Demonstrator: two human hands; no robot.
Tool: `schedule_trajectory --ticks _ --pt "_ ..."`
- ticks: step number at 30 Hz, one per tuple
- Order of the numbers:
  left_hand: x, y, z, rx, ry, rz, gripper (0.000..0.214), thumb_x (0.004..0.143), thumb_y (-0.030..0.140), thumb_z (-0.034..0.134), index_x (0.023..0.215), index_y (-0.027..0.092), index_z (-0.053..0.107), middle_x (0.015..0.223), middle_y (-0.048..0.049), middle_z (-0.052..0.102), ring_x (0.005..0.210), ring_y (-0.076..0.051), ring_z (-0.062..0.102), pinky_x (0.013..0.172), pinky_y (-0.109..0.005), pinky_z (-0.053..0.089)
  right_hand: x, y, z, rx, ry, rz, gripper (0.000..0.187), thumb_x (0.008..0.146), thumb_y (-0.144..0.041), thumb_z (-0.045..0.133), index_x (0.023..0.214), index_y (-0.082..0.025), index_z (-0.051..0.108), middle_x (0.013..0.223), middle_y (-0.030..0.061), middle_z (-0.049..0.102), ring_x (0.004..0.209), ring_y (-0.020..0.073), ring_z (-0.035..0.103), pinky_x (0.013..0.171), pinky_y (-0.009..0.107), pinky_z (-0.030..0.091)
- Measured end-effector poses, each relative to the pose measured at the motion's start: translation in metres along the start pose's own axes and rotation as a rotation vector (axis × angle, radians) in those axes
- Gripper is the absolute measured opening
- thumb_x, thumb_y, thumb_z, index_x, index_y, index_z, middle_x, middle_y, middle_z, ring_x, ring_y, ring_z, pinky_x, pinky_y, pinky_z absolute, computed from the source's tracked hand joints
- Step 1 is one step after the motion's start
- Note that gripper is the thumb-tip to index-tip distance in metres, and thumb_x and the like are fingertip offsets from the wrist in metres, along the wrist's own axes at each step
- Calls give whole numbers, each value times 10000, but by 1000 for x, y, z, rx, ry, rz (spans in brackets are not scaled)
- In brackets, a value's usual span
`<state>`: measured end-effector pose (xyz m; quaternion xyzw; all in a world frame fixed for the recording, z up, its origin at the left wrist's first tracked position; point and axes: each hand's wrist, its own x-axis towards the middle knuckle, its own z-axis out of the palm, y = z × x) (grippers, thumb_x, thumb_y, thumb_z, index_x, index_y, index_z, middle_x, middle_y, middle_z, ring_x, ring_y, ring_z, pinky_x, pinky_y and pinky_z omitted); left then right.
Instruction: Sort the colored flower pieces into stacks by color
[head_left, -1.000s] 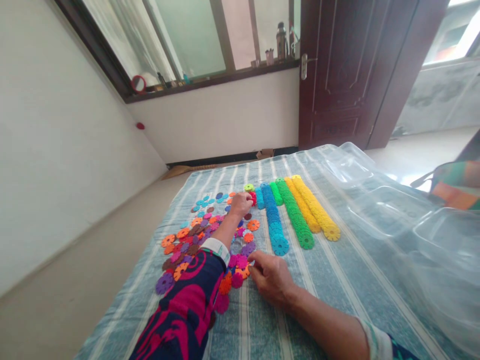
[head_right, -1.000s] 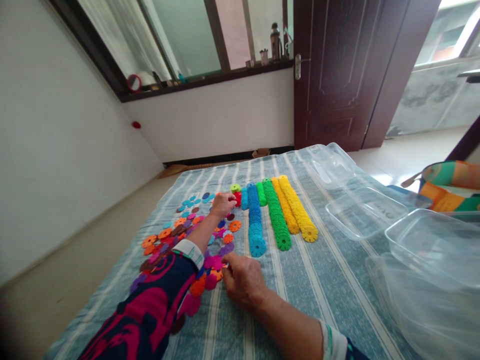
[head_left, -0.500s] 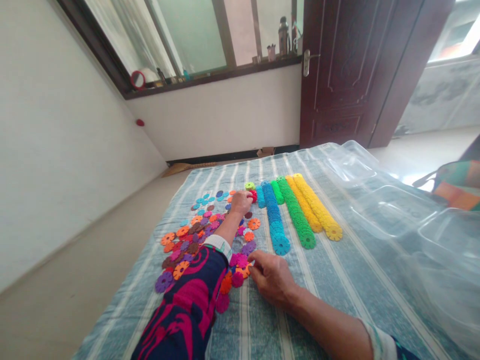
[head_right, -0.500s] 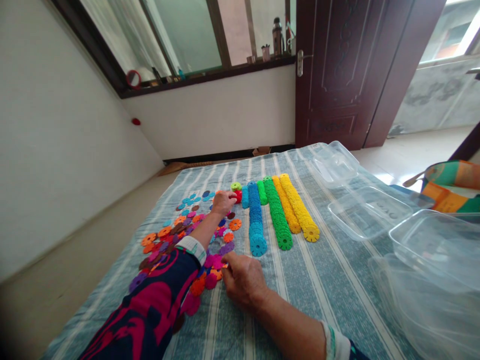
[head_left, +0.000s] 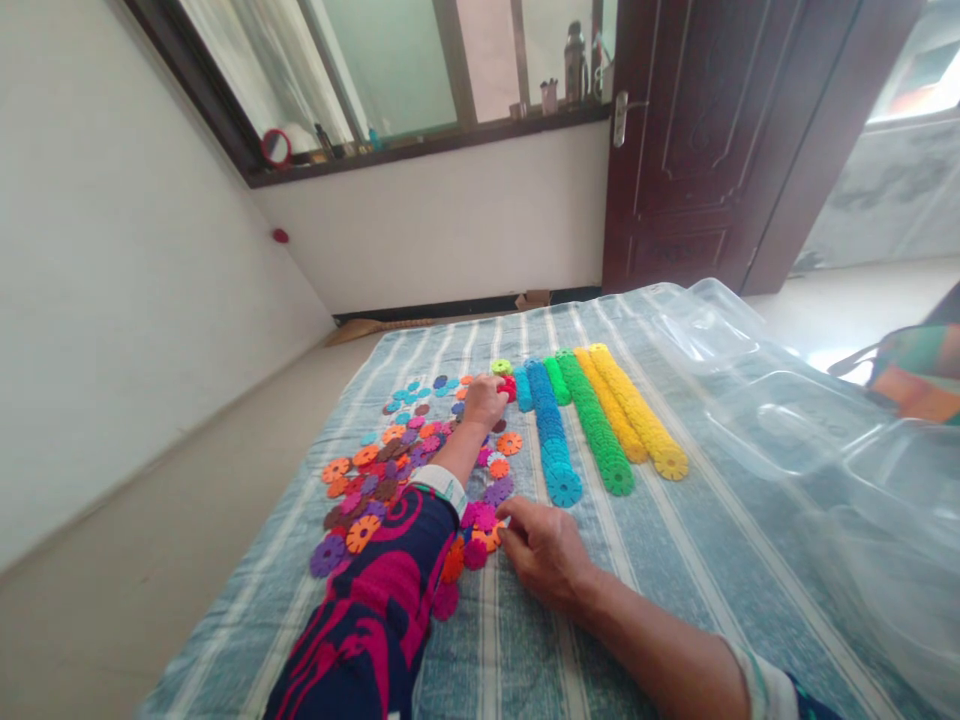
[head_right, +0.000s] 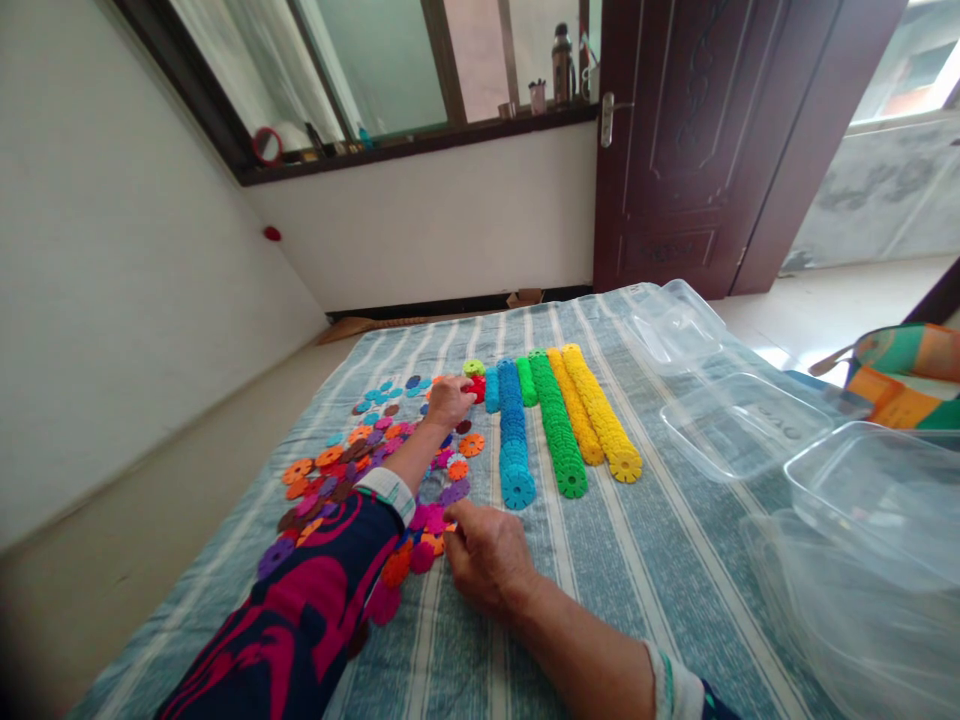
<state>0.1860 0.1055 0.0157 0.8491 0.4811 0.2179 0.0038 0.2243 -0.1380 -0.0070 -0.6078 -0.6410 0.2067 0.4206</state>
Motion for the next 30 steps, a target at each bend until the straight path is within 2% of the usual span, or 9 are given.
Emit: schedule_trajectory --ticks 9,16,25,30 --pt "-13 2 -10 43 -7 -61 169 706 148 542 768 156 700 817 -70 661 810 -191 598 727 -266 432 -1 1 -1 -10 0 -7 195 789 -203 523 921 -220 666 645 -3 626 588 140 547 564 232 323" --pt "-33 -7 -36 41 29 -61 168 730 178 532 768 167 695 803 -60 656 796 -179 592 718 -253 423 -1 1 -1 24 -5 -11 185 795 -200 523 910 -217 667 636 -9 626 587 136 553 571 227 325" --pt "-92 -35 -68 -20 56 -40 153 747 194 538 686 175 677 702 -34 643 730 -156 575 701 -241 425 -2 4 1 19 -7 -11 199 797 -214 517 930 -215 665 627 -19 624 573 131 546 565 228 320" --pt "-130 -39 -83 -66 79 -63 147 748 197 554 651 176 662 663 -15 629 669 -133 561 670 -234 419 -3 5 0 0 -5 -2 195 784 -217 522 915 -217 667 598 -25 606 553 128 527 547 228 299"
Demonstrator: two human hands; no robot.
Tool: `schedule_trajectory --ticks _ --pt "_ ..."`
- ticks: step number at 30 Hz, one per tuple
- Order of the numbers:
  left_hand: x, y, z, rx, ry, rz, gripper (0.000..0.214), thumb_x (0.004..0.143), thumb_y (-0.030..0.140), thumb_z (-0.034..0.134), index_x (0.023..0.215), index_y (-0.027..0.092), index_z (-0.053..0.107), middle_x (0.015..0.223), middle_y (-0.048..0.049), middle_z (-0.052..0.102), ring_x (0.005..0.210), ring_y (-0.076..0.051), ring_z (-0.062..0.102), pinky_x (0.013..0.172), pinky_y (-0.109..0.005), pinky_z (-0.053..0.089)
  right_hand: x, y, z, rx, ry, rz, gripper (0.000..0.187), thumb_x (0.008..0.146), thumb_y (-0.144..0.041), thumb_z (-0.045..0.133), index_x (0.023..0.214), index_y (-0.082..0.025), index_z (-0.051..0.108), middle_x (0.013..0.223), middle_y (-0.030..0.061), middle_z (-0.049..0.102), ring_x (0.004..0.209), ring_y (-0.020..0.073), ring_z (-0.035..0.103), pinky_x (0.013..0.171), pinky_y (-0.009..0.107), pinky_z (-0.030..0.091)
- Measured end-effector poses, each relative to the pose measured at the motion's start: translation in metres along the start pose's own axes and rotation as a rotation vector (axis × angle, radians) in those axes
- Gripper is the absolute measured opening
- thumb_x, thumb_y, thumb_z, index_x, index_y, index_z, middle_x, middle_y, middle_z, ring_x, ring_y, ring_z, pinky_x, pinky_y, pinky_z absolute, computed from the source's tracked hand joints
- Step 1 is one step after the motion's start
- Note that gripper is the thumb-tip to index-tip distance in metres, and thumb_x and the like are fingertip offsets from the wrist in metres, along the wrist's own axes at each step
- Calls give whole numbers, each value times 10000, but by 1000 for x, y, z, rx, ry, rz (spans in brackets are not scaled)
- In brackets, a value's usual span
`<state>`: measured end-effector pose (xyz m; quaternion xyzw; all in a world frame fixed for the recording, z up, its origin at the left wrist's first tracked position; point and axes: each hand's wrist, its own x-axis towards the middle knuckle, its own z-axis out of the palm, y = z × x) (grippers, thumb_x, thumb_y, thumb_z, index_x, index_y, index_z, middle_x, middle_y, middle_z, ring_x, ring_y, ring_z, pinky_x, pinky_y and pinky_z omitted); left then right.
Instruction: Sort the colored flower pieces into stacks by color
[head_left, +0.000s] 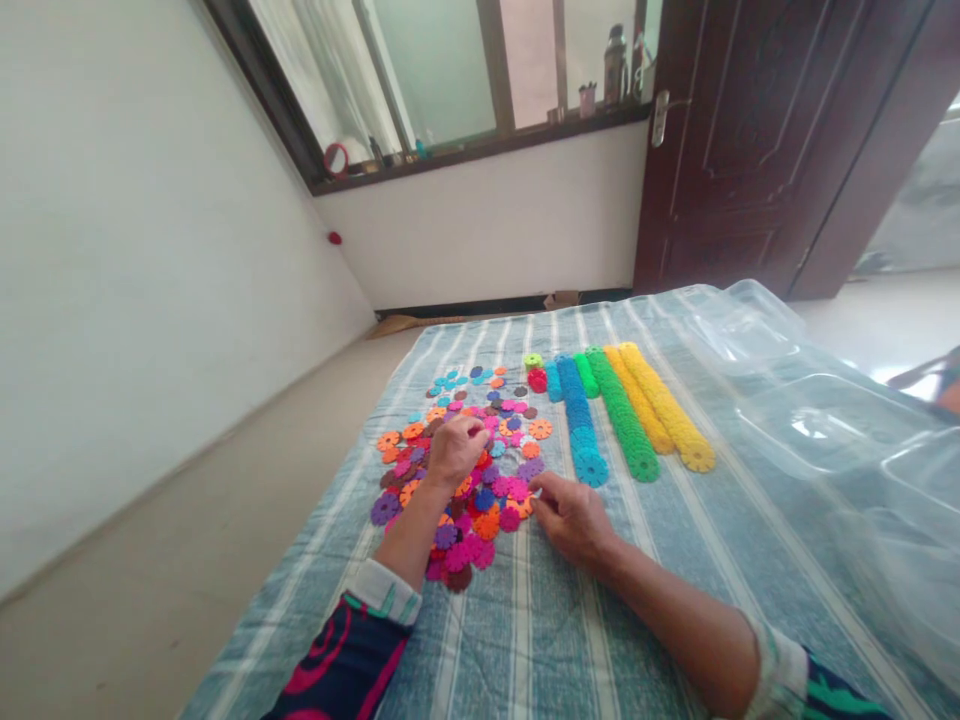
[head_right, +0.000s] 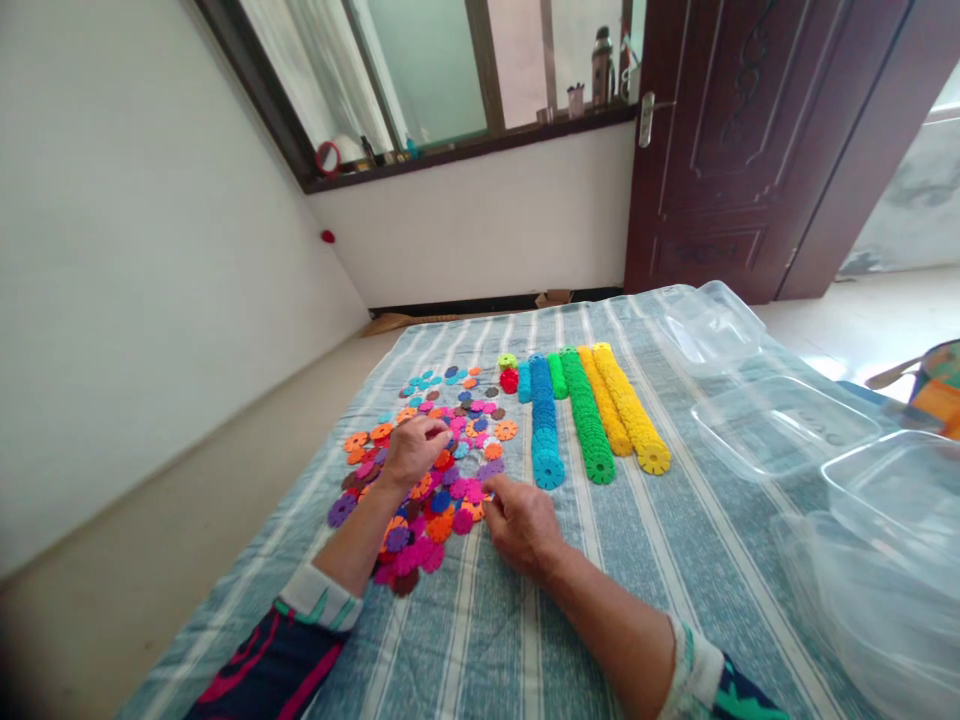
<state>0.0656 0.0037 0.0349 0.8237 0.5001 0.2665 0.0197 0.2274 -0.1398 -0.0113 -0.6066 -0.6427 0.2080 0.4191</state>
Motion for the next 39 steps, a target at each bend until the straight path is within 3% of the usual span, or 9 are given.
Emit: schedule_trajectory --ticks 9,26,32,39 --pt "-33 8 -18 -9 -34 -9 144 759 202 555 668 170 661 705 -24 631 661 -128 575 642 -228 423 -1 0 -2 24 -11 -8 184 791 -233 512 899 -205 658 577 -30 573 533 121 500 542 222 301" --pt "-37 -8 -9 -14 -51 -36 158 746 181 566 618 172 658 669 -18 642 635 -128 573 619 -233 412 -5 3 -4 57 -28 1 170 797 -265 508 882 -191 636 552 -44 530 511 114 468 525 223 290" --pt "-37 -8 -7 28 -52 -45 115 740 181 577 686 173 678 717 -24 641 670 -135 579 655 -242 438 -5 4 -3 63 -26 -1 164 798 -254 508 885 -191 633 547 -48 530 509 110 474 524 221 293" --pt "-39 -10 -2 15 -152 181 228 746 161 556 901 210 716 974 -62 622 917 -186 582 852 -316 470 -5 2 -6 71 -31 -6 169 791 -249 511 890 -186 633 555 -43 538 515 112 472 524 220 301"
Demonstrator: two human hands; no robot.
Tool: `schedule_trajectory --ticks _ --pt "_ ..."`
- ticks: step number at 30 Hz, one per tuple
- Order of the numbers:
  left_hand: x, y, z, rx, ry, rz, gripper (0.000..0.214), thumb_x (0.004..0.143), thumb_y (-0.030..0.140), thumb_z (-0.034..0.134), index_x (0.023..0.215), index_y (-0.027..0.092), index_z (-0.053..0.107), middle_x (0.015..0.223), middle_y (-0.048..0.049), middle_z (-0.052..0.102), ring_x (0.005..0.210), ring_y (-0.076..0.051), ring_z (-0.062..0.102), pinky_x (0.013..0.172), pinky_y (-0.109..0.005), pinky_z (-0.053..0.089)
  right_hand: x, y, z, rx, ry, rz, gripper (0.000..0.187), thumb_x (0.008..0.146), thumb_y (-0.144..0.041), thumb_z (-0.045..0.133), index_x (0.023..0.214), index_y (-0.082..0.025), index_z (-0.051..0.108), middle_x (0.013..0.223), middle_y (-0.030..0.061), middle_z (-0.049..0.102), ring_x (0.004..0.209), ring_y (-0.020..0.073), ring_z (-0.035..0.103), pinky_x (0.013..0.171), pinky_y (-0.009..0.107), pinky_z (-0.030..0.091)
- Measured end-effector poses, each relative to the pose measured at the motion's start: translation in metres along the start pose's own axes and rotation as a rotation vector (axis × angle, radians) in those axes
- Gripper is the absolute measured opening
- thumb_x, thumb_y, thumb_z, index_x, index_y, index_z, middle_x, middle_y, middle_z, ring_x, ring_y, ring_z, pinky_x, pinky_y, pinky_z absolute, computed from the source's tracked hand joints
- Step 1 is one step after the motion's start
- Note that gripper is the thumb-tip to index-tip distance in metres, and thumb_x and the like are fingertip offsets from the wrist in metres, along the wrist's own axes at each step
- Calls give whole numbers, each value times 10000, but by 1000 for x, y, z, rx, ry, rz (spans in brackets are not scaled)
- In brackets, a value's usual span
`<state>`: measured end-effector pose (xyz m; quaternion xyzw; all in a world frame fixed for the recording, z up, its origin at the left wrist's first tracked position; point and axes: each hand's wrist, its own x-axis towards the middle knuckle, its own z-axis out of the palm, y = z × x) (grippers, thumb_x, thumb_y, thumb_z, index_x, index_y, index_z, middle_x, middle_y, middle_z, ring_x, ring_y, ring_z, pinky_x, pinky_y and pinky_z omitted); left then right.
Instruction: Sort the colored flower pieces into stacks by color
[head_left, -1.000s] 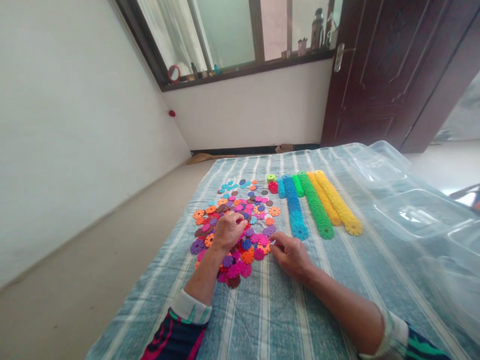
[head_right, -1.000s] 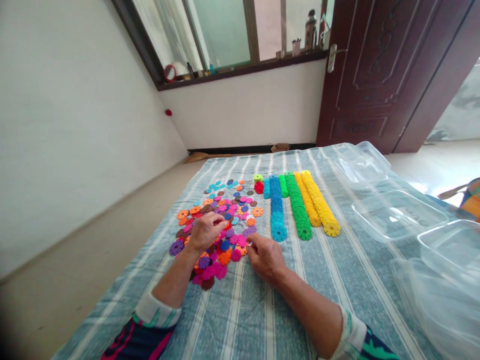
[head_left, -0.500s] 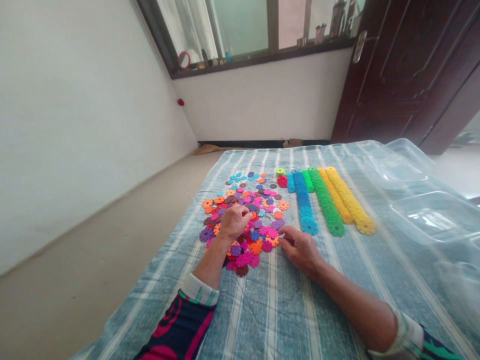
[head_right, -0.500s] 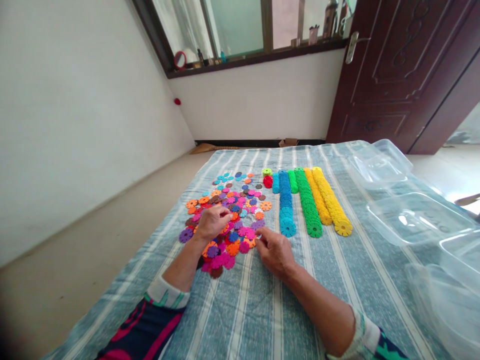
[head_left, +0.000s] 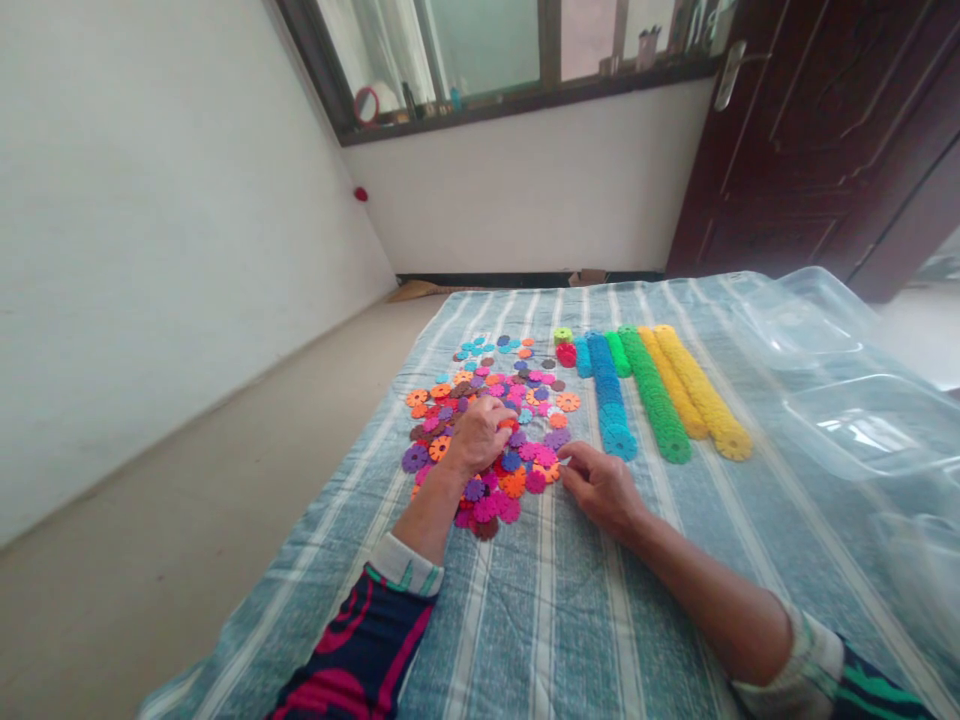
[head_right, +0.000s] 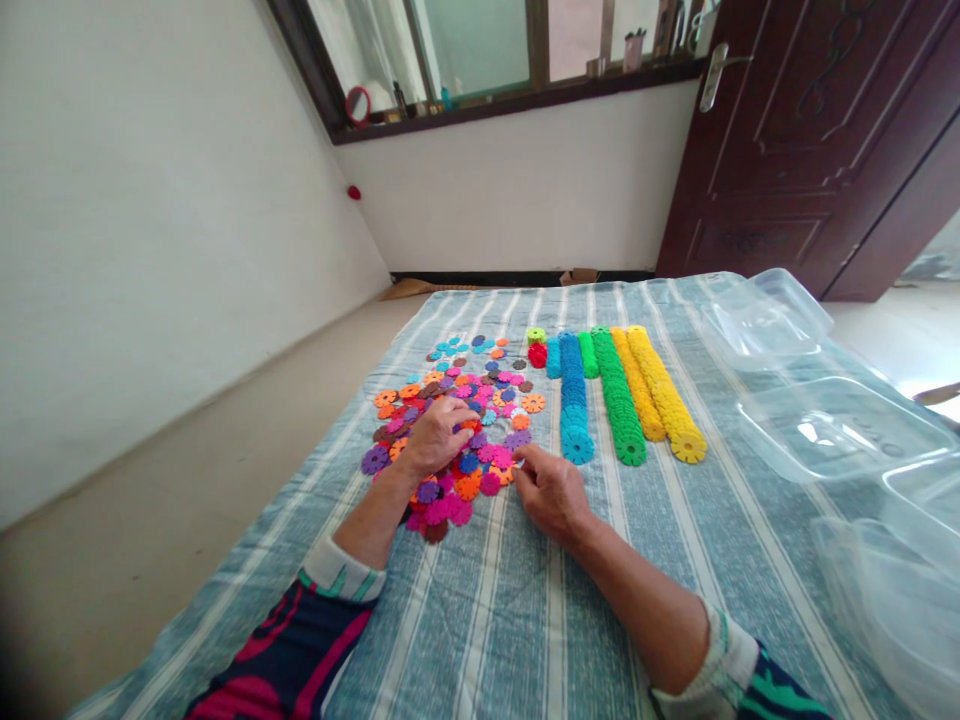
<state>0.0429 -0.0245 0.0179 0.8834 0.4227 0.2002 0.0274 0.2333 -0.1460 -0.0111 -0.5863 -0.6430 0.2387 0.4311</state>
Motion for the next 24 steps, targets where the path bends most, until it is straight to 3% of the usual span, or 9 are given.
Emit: schedule_trajectory --ticks 6,17,24 --pt "-1 2 2 61 -66 -7 263 770 175 530 948 223 718 1082 -79 574 1001 -219 551 894 -367 471 0 1 -1 0 0 -3 174 787 -254 513 893 -184 633 564 -38 544 512 113 471 519 221 305" --pt "0 4 1 14 -70 -58 268 724 161 558 941 205 709 1102 -90 561 1024 -238 540 927 -392 454 0 2 -2 -13 -4 1 188 796 -272 512 912 -188 633 570 -40 552 513 111 476 522 219 318" --pt "1 4 0 -44 -63 -22 228 698 123 541 878 166 674 993 -87 596 946 -217 564 895 -367 457 0 1 -3 -11 -20 2 193 802 -275 504 913 -186 634 575 -39 555 516 112 484 526 217 328"
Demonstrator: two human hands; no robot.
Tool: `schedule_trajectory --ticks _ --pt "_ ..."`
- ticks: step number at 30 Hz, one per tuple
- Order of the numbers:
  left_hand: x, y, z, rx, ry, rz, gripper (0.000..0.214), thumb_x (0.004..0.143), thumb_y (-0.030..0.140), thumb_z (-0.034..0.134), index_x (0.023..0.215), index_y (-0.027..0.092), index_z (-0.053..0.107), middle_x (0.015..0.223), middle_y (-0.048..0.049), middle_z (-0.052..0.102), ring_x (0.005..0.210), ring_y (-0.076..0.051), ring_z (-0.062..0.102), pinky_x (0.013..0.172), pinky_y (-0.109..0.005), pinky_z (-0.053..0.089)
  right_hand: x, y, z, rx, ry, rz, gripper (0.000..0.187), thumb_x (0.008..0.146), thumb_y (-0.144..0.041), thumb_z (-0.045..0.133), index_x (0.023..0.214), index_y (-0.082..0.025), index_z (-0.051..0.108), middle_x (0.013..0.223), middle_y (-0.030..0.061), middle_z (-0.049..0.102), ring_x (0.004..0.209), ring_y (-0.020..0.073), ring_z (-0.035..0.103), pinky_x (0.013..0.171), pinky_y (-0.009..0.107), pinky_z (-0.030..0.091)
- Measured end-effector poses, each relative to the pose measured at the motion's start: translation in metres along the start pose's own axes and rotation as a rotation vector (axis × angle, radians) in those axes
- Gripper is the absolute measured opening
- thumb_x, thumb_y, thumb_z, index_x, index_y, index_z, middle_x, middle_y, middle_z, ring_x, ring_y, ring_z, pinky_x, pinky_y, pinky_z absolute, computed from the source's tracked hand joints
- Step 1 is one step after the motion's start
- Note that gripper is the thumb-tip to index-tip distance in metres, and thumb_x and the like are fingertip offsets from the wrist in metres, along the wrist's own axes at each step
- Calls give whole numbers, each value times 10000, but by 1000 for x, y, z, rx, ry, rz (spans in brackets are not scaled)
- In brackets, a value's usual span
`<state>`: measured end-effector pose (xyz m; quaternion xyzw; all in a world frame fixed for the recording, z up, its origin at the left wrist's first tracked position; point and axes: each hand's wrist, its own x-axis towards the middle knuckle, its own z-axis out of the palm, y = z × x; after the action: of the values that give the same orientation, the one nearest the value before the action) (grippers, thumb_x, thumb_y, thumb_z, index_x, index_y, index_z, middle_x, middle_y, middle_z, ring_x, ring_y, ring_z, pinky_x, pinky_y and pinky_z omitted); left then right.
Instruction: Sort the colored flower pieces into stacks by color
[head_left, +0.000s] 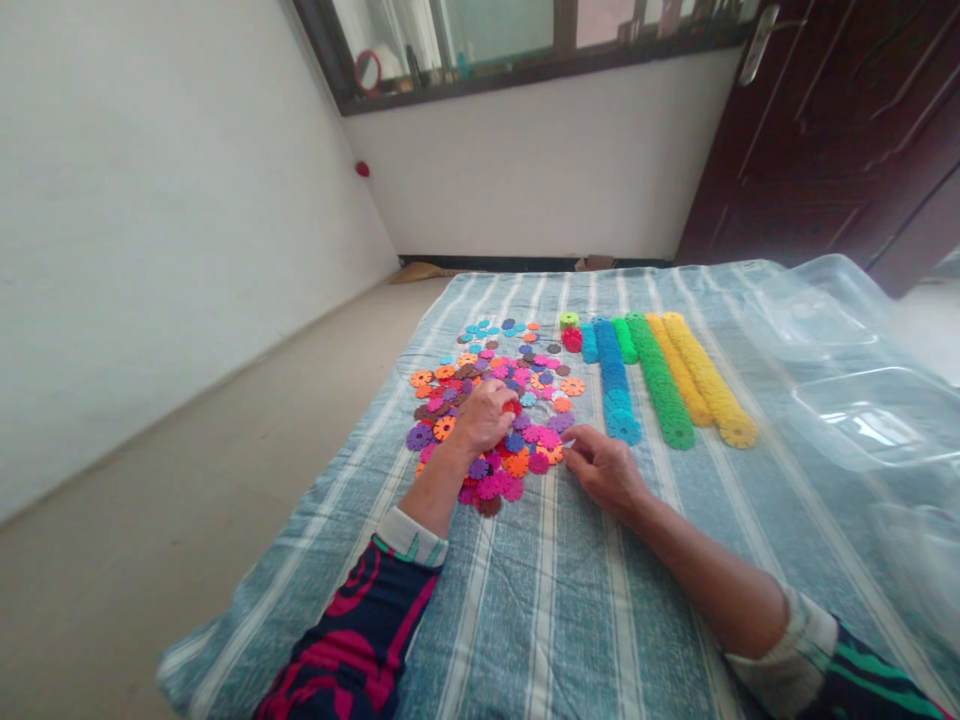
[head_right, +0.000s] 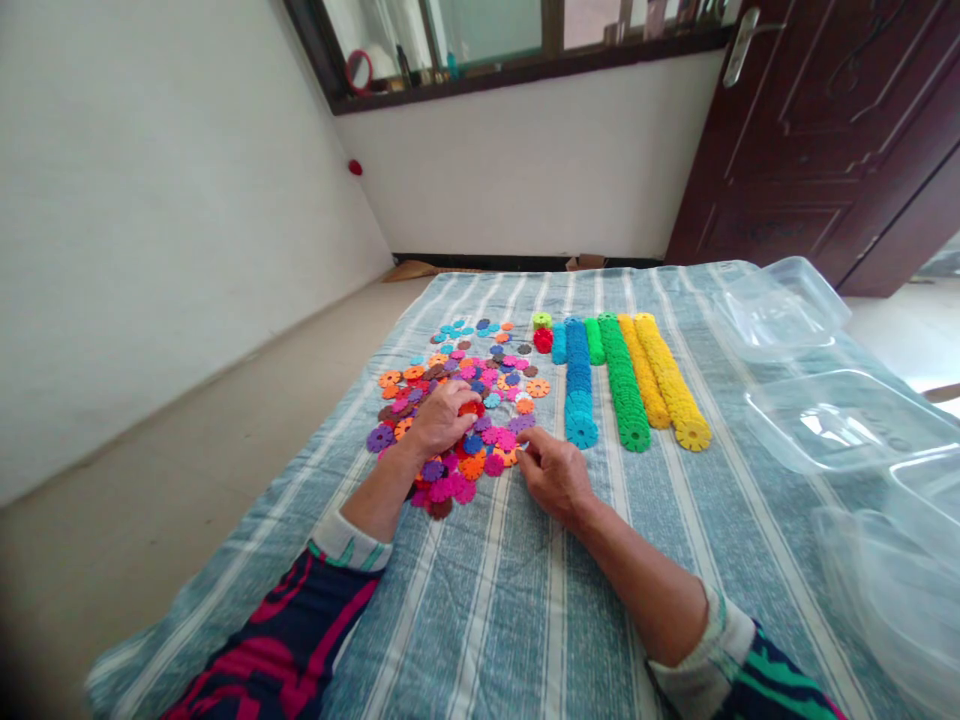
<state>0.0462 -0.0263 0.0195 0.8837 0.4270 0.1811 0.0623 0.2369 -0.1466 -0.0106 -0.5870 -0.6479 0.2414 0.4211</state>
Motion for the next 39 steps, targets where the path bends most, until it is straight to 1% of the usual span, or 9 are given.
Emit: schedule_trajectory --ticks 9,14,17,21,24,27,29,32,39 --pt "1 1 -1 -126 126 -10 91 655 98 545 674 175 590 846 -50 639 874 -186 588 847 -324 472 -1 -2 -1 -4 7 -1 197 797 -266 504 916 -190 641 576 -38 573 506 108 482 516 216 324" --pt "1 3 -7 -259 215 -109 83 658 111 537 623 174 578 798 -28 660 789 -152 603 794 -281 483 -1 1 1 -17 27 -11 195 795 -268 511 915 -195 647 588 -34 594 513 111 501 504 215 319" --pt "-1 3 -11 -373 238 -194 68 665 153 546 666 161 613 721 -10 652 681 -132 587 678 -249 479 -3 3 2 -40 54 -37 180 812 -260 511 909 -195 647 605 -25 610 540 119 536 519 217 348" --pt "-1 5 -12 -465 235 -251 96 690 210 554 672 148 624 639 4 619 601 -115 547 577 -223 440 -7 -2 3 -149 79 -254 181 860 -221 479 891 -187 654 773 45 671 731 163 604 684 258 438" --pt "0 6 -8 -493 243 -252 100 690 236 566 652 151 604 621 15 599 592 -109 537 572 -220 435 -8 -14 5 -259 -92 -473 203 885 -244 494 1014 -200 645 1008 87 669 994 208 573 853 325 439" --pt "1 4 -2 -527 245 -263 112 690 258 576 651 155 592 603 18 592 574 -108 534 562 -219 433 -8 -25 11 -378 -247 -569 358 879 -355 540 1215 -234 563 1282 87 562 1271 266 387 1000 429 353" --pt "2 2 2 -546 246 -274 113 685 264 586 650 156 589 593 17 592 564 -109 534 557 -221 432 -8 -28 16 -454 -296 -573 447 877 -428 538 1288 -255 510 1352 78 510 1333 295 301 1049 499 276" --pt "1 -1 5 -550 261 -286 100 673 254 598 647 158 589 592 15 597 564 -112 537 561 -224 434 -8 -26 20 -529 -305 -529 457 900 -471 486 1306 -262 495 1379 75 488 1343 313 289 1070 556 209" --pt "0 -2 9 -531 275 -263 100 692 240 571 646 154 593 599 10 598 571 -111 532 569 -224 431 -7 -22 21 -592 -216 -449 459 914 -461 466 1301 -216 507 1395 109 464 1329 318 317 1059 528 253"
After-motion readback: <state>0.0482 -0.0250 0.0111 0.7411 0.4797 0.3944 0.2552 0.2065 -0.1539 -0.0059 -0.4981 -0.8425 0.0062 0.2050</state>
